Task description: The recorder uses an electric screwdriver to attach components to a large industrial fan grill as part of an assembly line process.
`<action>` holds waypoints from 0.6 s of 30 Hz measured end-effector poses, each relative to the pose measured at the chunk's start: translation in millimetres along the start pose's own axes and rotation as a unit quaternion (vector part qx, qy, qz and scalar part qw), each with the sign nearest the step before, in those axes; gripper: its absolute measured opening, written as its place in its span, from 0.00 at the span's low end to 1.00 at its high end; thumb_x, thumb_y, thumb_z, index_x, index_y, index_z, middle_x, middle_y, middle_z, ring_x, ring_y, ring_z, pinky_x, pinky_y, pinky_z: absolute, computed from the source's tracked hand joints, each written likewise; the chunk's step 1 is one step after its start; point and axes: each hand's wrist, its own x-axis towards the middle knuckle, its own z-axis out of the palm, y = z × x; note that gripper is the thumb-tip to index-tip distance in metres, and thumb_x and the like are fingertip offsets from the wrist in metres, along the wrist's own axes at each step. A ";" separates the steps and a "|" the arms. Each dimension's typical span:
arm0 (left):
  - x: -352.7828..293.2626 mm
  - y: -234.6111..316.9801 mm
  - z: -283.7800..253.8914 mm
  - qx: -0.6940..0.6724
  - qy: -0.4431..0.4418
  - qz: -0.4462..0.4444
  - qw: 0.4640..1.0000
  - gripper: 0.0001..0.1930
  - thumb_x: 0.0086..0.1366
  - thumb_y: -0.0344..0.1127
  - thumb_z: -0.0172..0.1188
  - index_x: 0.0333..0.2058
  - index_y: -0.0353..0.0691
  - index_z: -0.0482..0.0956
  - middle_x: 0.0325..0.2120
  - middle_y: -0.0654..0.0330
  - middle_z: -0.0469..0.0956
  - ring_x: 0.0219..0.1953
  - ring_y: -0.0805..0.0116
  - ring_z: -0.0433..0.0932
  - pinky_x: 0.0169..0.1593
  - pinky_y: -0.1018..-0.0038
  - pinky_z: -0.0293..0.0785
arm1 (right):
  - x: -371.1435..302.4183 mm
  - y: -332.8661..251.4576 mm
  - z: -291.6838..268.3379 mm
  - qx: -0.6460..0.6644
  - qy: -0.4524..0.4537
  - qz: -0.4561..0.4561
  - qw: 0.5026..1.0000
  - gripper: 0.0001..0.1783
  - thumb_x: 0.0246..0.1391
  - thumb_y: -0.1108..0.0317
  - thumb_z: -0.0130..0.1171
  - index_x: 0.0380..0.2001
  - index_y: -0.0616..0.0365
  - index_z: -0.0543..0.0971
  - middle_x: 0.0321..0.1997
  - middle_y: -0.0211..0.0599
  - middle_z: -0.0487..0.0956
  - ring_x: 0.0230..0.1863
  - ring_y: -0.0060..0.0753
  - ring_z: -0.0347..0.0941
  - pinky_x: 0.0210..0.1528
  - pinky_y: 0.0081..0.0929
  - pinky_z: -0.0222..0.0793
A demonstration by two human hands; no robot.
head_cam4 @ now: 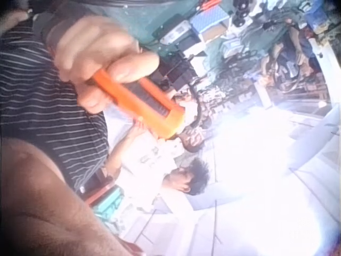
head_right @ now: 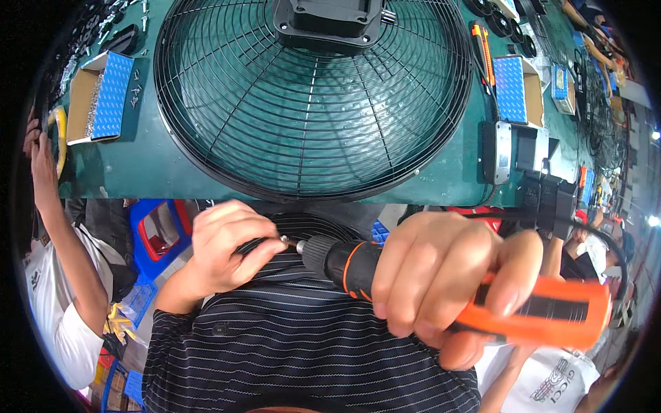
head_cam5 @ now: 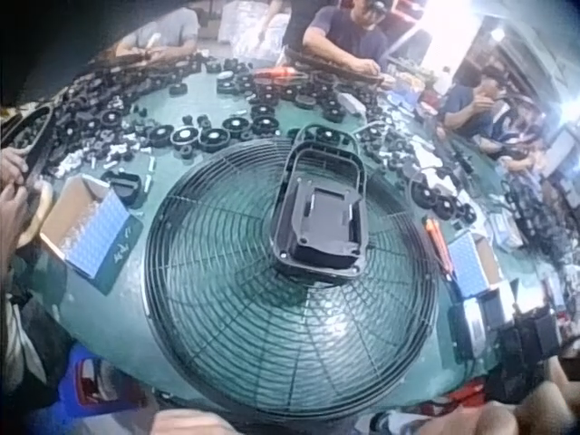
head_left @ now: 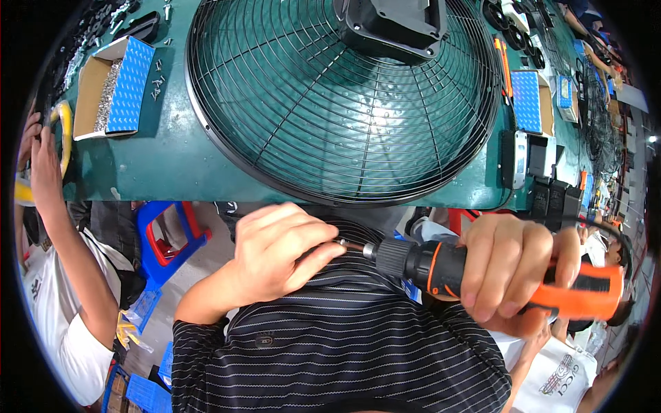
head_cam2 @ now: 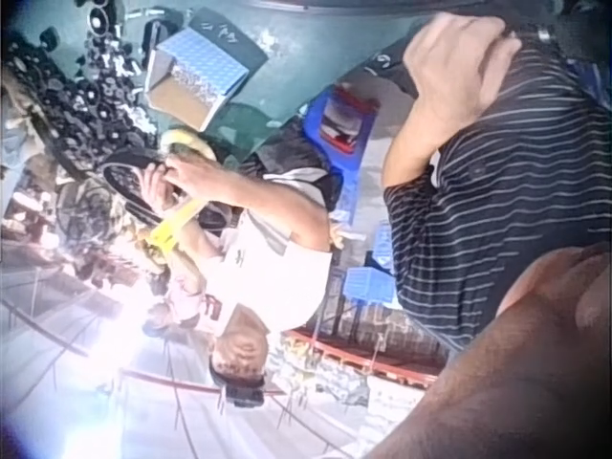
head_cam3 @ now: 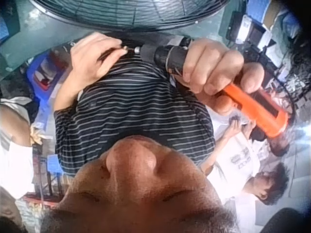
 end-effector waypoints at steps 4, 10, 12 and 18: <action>-0.8 -4.6 -2.5 0.241 0.111 0.033 0.964 0.28 0.40 0.42 0.82 0.35 0.44 0.72 0.32 0.60 0.69 0.35 0.58 0.70 0.38 0.65 0.67 | 2.6 4.4 -3.8 -0.046 -0.087 -0.029 0.995 0.25 0.50 0.73 0.69 0.47 0.61 0.68 0.26 0.35 0.77 0.21 0.27 0.78 0.24 0.22 0.81; -0.5 -8.6 8.6 0.331 0.150 0.000 0.932 0.27 0.43 0.52 0.80 0.35 0.51 0.72 0.38 0.60 0.67 0.44 0.54 0.69 0.48 0.60 0.65 | 12.1 13.9 5.0 -0.115 -0.116 0.012 0.987 0.27 0.47 0.72 0.72 0.48 0.59 0.69 0.23 0.36 0.78 0.18 0.29 0.78 0.21 0.25 0.80; -2.2 -12.3 11.3 0.342 0.160 0.002 0.926 0.27 0.42 0.53 0.80 0.34 0.51 0.73 0.39 0.60 0.68 0.46 0.53 0.68 0.49 0.59 0.65 | 11.9 17.2 4.0 -0.125 -0.129 0.041 0.983 0.27 0.47 0.73 0.72 0.48 0.58 0.70 0.24 0.37 0.79 0.19 0.30 0.79 0.21 0.26 0.80; -10.3 -19.3 7.7 0.315 0.154 -0.005 0.936 0.27 0.44 0.54 0.78 0.37 0.50 0.75 0.45 0.56 0.71 0.52 0.48 0.69 0.55 0.51 0.64 | 21.2 26.8 9.2 -0.122 -0.142 0.083 0.979 0.28 0.46 0.73 0.73 0.48 0.56 0.70 0.24 0.37 0.80 0.20 0.32 0.80 0.22 0.28 0.80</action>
